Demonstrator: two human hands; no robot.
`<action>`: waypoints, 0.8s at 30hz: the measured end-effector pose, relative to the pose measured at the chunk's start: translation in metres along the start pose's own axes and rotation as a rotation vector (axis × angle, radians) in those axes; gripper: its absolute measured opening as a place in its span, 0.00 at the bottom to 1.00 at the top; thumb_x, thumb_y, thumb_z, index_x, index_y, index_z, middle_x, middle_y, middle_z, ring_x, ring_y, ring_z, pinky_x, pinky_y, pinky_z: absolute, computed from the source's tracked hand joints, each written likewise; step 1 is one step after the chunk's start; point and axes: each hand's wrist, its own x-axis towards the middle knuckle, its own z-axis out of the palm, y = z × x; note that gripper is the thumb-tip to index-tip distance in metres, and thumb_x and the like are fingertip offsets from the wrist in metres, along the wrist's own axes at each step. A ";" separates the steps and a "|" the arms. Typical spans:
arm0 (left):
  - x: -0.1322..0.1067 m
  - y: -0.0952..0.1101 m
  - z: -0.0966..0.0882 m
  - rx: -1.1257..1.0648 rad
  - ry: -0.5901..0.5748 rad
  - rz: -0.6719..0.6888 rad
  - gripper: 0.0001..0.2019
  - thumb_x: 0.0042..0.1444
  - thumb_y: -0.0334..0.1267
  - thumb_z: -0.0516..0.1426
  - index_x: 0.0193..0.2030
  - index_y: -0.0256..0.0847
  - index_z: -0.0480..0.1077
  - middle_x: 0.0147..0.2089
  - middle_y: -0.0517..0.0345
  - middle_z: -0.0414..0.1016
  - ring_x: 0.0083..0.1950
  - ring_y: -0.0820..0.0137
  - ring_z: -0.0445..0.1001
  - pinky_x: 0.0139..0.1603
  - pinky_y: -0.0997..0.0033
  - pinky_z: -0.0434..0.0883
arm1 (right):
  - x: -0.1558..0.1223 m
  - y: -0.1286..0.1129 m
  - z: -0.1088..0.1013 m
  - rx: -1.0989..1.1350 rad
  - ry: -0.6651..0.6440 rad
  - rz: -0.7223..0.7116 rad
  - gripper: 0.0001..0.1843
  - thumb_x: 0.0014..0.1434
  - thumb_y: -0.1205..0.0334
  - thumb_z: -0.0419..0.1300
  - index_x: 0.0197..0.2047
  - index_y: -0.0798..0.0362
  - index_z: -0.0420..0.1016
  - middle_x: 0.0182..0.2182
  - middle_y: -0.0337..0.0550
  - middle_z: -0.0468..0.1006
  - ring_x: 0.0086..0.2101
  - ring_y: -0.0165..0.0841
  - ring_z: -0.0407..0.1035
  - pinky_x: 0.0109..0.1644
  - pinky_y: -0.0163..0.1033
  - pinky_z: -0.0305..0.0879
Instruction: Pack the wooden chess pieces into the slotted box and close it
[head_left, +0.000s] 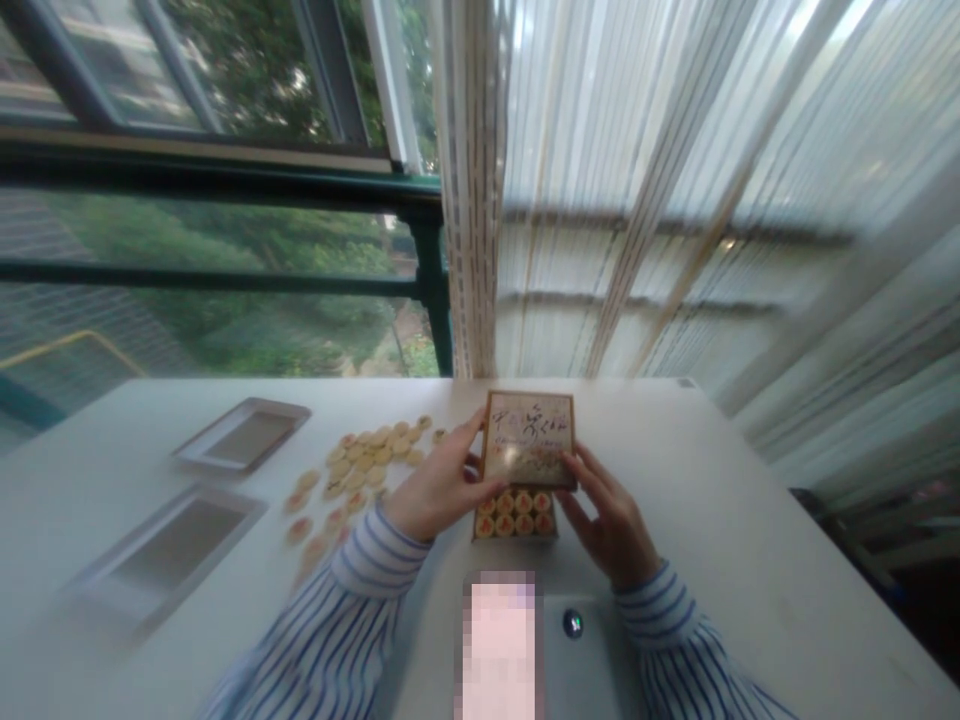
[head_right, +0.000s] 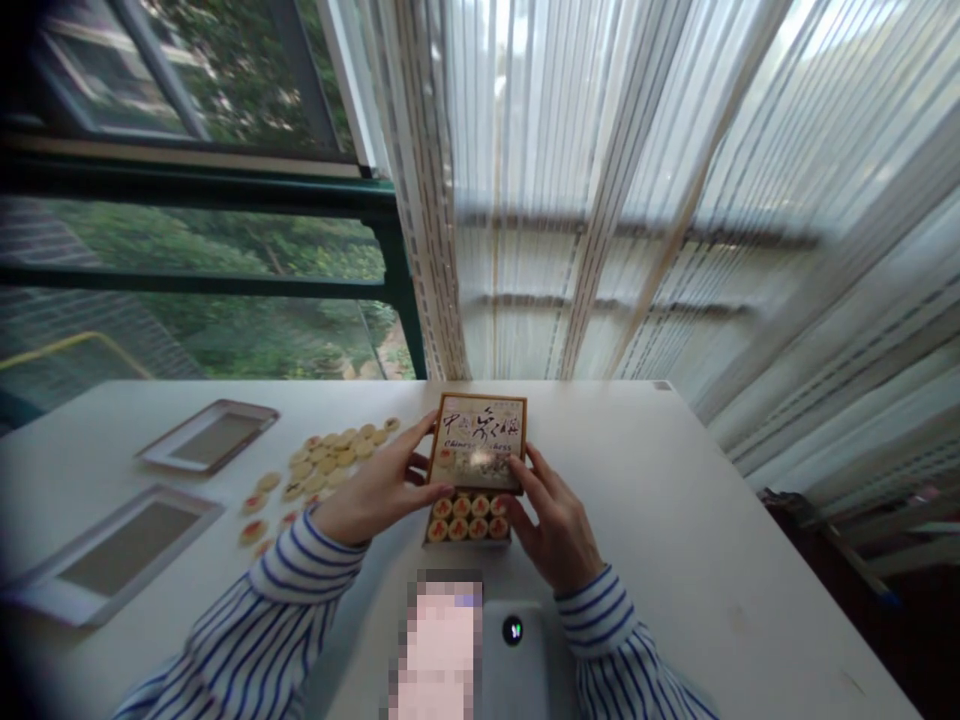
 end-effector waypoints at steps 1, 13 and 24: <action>-0.002 0.001 0.002 -0.003 0.024 0.008 0.40 0.45 0.37 0.61 0.64 0.46 0.47 0.61 0.44 0.58 0.35 0.72 0.73 0.32 0.70 0.76 | 0.000 0.000 0.000 0.001 0.002 0.001 0.26 0.59 0.63 0.53 0.61 0.51 0.57 0.60 0.51 0.58 0.56 0.39 0.59 0.56 0.47 0.63; -0.036 -0.017 0.021 0.119 0.178 0.100 0.33 0.49 0.35 0.59 0.62 0.46 0.53 0.67 0.47 0.49 0.64 0.59 0.56 0.53 0.58 0.69 | -0.005 -0.002 0.005 -0.030 -0.040 -0.010 0.25 0.61 0.62 0.51 0.61 0.51 0.56 0.60 0.51 0.59 0.56 0.40 0.60 0.55 0.47 0.64; -0.050 -0.038 0.035 0.267 0.309 0.197 0.25 0.49 0.37 0.59 0.55 0.40 0.61 0.60 0.45 0.63 0.60 0.61 0.63 0.59 0.56 0.64 | -0.014 0.001 0.002 -0.047 -0.067 -0.023 0.25 0.59 0.60 0.54 0.59 0.52 0.60 0.57 0.52 0.63 0.53 0.40 0.63 0.53 0.48 0.66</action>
